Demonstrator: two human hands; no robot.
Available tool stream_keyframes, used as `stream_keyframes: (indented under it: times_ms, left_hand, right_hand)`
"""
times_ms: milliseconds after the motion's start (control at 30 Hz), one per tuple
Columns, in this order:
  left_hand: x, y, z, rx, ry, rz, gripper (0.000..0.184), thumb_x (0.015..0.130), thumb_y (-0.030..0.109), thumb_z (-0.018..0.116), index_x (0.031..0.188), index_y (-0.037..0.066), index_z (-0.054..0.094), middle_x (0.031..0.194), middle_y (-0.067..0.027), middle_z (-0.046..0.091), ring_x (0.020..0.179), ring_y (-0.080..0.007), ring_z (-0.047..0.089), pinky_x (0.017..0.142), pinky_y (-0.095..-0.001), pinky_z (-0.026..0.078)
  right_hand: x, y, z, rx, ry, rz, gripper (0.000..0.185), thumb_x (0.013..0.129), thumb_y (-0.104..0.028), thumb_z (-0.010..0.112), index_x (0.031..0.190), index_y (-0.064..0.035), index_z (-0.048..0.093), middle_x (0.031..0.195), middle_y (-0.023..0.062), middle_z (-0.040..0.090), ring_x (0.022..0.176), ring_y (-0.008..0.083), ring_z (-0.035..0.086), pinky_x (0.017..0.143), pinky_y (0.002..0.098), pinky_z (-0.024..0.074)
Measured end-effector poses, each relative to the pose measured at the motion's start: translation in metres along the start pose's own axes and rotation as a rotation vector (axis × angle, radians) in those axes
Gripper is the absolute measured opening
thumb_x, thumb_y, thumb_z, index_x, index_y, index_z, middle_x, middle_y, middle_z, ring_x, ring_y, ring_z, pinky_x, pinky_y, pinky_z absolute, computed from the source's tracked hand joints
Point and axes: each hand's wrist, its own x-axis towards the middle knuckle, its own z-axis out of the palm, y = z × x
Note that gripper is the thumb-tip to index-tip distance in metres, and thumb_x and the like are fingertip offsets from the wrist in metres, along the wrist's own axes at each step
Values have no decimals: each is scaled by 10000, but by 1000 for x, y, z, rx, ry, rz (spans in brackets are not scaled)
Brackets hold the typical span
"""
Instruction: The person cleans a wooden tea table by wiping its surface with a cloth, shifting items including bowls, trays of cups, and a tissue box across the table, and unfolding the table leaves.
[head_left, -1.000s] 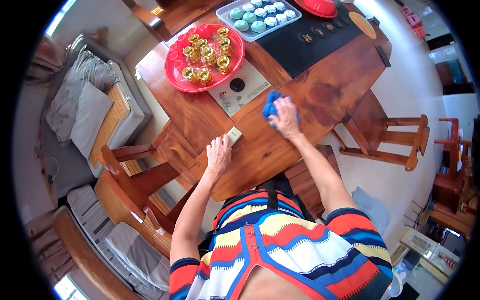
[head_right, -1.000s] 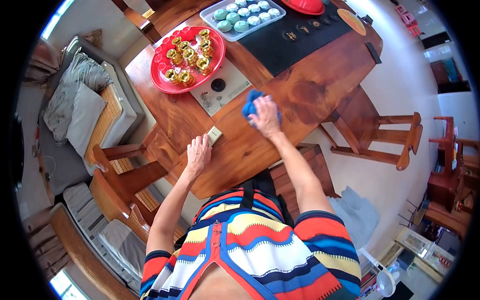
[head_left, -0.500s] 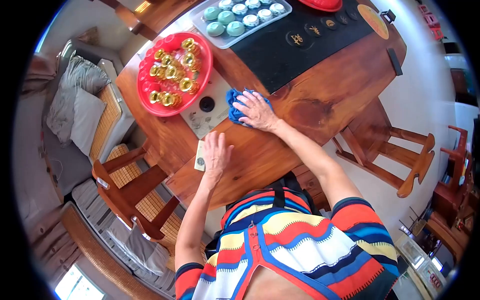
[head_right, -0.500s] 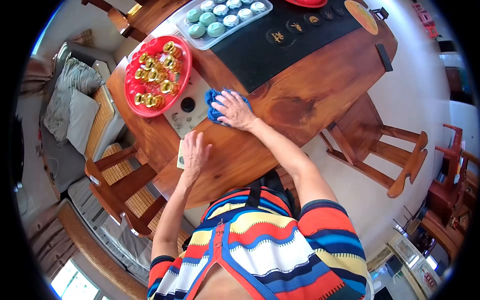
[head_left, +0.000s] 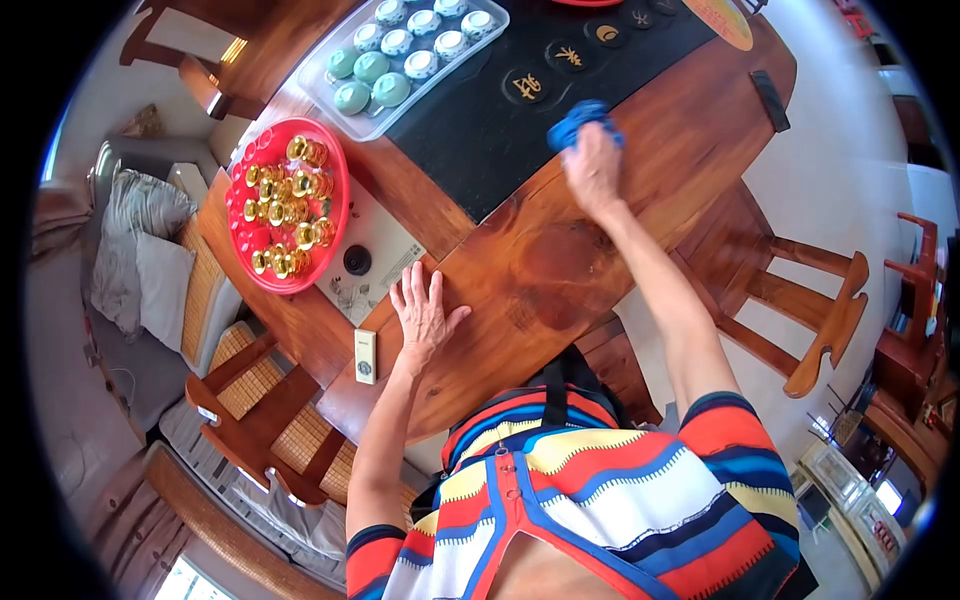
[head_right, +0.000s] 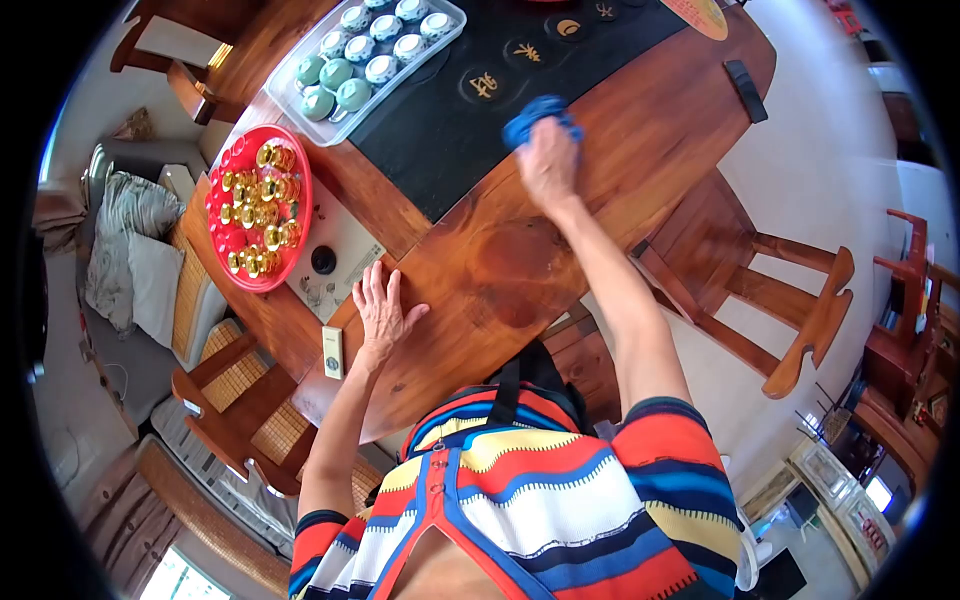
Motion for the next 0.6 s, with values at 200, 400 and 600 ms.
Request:
stream_keyframes:
  times_ms: [200, 400, 600]
  left_hand:
    - [58, 28, 8, -100, 121, 21, 771, 765, 544, 663, 1341, 80, 446, 1481, -213, 257, 1391, -387, 206, 1088, -603, 145]
    - [76, 52, 27, 82, 78, -29, 788, 816, 591, 580, 1374, 59, 416, 1525, -197, 192, 1424, -378, 126, 1068, -660, 70]
    - [77, 53, 22, 62, 19, -66, 794, 817, 608, 563, 1373, 61, 413, 1538, -189, 170, 1433, -365, 100, 1084, -634, 32]
  right_hand:
    - [-13, -34, 6, 178, -227, -467, 500, 799, -228, 675, 1274, -174, 528, 1278, 140, 469, 1187, 293, 458, 925, 427, 382]
    - [67, 94, -2, -25, -33, -160, 291, 832, -248, 615, 1055, -64, 579, 960, 130, 559, 906, 327, 547, 796, 451, 457]
    - [41, 188, 0, -393, 188, 234, 383, 899, -349, 569, 1154, -65, 546, 1260, 172, 495, 1143, 391, 469, 928, 516, 394]
